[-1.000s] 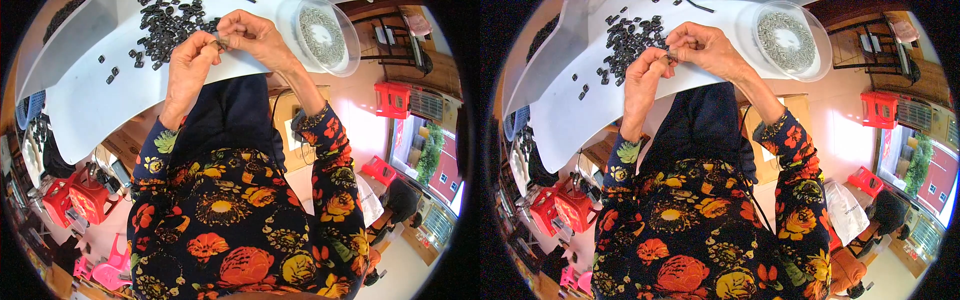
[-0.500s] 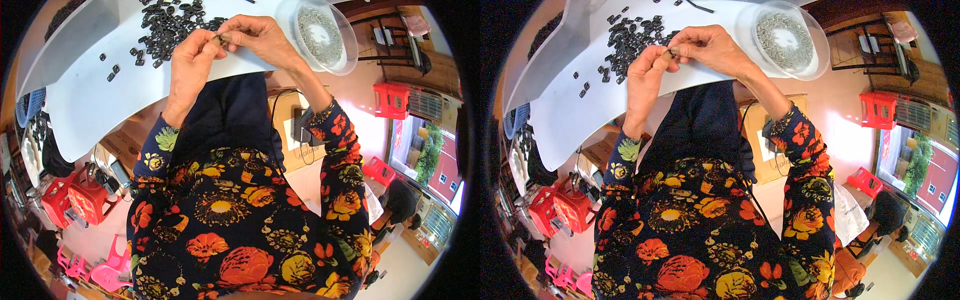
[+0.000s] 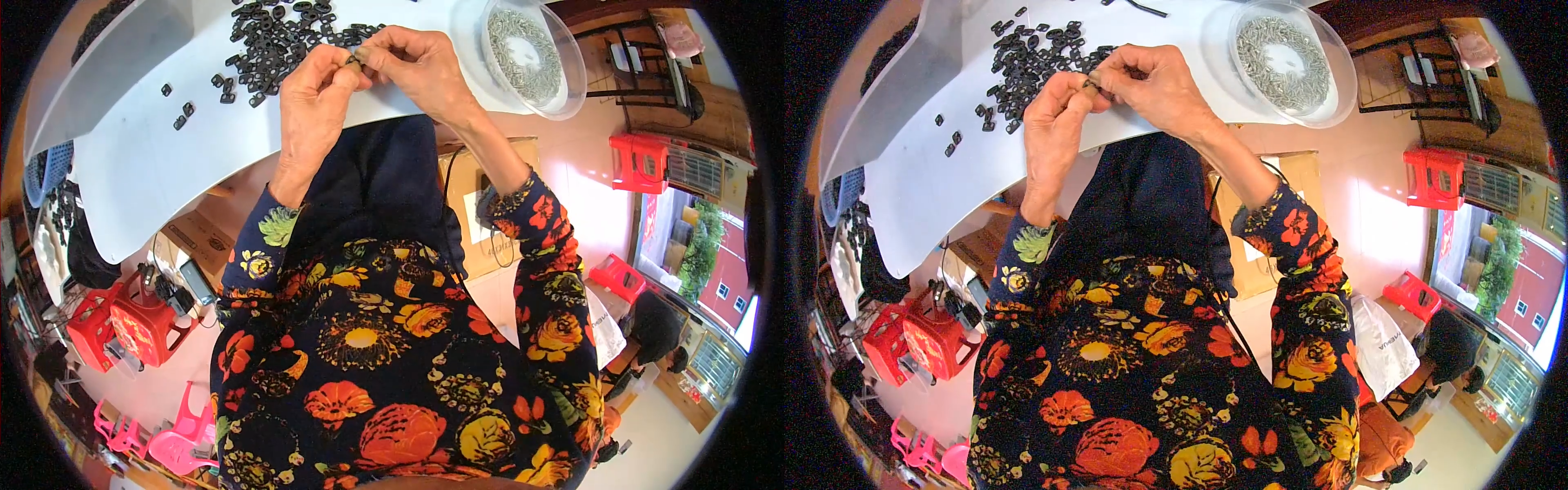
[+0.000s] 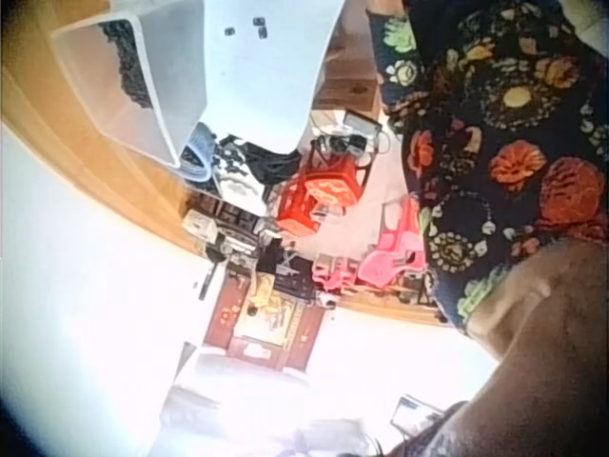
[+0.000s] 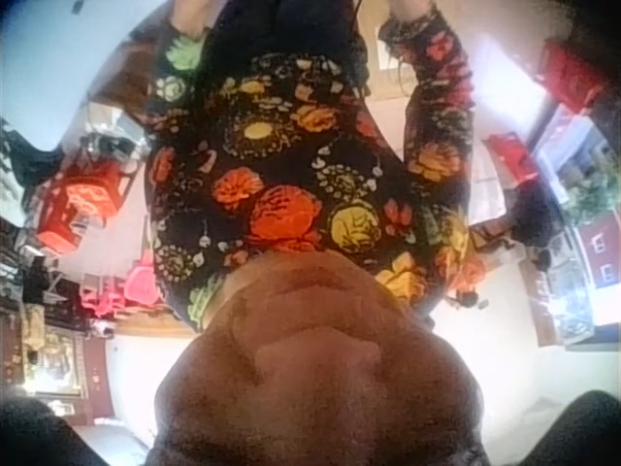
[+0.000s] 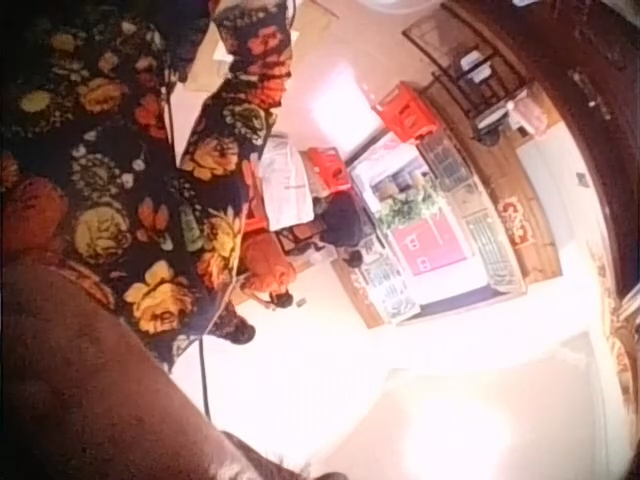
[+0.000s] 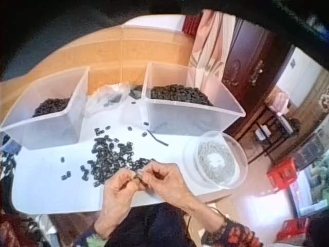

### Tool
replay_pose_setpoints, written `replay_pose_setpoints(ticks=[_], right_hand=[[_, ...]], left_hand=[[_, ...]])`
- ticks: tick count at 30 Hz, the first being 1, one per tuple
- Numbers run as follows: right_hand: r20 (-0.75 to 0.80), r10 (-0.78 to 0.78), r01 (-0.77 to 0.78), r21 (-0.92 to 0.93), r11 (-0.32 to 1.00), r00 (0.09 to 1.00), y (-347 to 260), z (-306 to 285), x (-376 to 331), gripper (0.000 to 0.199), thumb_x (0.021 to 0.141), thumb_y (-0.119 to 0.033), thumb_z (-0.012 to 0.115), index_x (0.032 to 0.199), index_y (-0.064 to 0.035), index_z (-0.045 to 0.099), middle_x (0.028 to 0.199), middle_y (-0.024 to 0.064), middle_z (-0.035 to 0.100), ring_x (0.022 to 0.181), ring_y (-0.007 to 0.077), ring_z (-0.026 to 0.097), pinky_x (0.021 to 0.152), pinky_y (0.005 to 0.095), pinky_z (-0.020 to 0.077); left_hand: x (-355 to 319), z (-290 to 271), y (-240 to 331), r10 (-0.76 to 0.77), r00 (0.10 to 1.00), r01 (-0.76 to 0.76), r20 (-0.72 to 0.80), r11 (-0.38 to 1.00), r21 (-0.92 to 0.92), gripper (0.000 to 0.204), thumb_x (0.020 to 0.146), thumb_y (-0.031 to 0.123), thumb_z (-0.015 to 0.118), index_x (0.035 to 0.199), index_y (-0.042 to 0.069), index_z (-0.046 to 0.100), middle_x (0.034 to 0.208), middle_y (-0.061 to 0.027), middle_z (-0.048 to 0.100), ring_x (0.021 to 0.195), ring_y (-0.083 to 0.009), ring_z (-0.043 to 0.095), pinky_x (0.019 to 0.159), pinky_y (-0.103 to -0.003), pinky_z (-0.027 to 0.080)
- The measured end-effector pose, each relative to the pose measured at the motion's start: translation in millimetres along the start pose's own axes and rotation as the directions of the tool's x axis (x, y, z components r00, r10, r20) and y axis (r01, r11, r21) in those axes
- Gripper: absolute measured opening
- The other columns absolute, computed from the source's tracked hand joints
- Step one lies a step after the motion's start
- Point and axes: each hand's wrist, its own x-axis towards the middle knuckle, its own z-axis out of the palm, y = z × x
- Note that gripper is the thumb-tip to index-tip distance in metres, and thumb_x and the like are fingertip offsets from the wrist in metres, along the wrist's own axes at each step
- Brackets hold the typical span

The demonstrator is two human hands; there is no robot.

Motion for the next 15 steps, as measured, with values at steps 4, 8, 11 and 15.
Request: replay_pose_setpoints(ticks=[4,8,11,15], right_hand=[[0.071,0.14,-0.149,0.137,0.979,0.988,-6,-11,-1,0.016,0.088,-0.016,0.062,0.087,-0.0009,0.068,0.063,-0.0023,0.056,0.057,0.0046,0.049,0.053,0.0194,0.0419],[0.083,0.052,-0.063,0.131,0.989,0.995,-6,-14,0,0.017,0.088,-0.018,0.062,0.092,-0.0021,0.068,0.063,-0.002,0.056,0.056,0.0047,0.049,0.051,0.0194,0.0426],[0.1,0.053,-0.061,0.087,0.994,0.994,-6,-10,2,0.016,0.087,-0.017,0.063,0.092,-0.0025,0.068,0.063,-0.0023,0.056,0.056,0.0043,0.048,0.05,0.0191,0.0417],[0.05,0.044,-0.048,0.088,0.995,0.998,1,-5,1,0.014,0.086,-0.016,0.064,0.089,-0.0025,0.068,0.063,-0.0033,0.056,0.056,0.0031,0.046,0.049,0.0187,0.0392]], left_hand=[[3,-4,-4,-0.018,1.0,0.019,0.013,0.996,-0.085,0.007,0.088,0.006,0.053,0.089,0.001,0.058,0.077,-0.0038,0.064,0.072,-0.009,0.06,0.069,-0.023,0.049],[2,-3,-2,-0.026,1.0,0.028,0.017,0.995,-0.098,0.007,0.088,0.006,0.054,0.088,0.001,0.058,0.077,-0.0038,0.064,0.071,-0.0087,0.06,0.069,-0.023,0.049],[2,-3,-4,-0.016,0.999,0.019,0.035,0.996,-0.09,0.007,0.088,0.006,0.054,0.089,0.002,0.058,0.077,-0.0039,0.064,0.071,-0.0086,0.06,0.069,-0.023,0.049],[2,-3,-4,-0.007,1.0,0.008,0.018,0.997,-0.074,0.007,0.088,0.005,0.053,0.089,0.001,0.059,0.076,-0.0037,0.064,0.072,-0.0086,0.06,0.069,-0.023,0.049]])
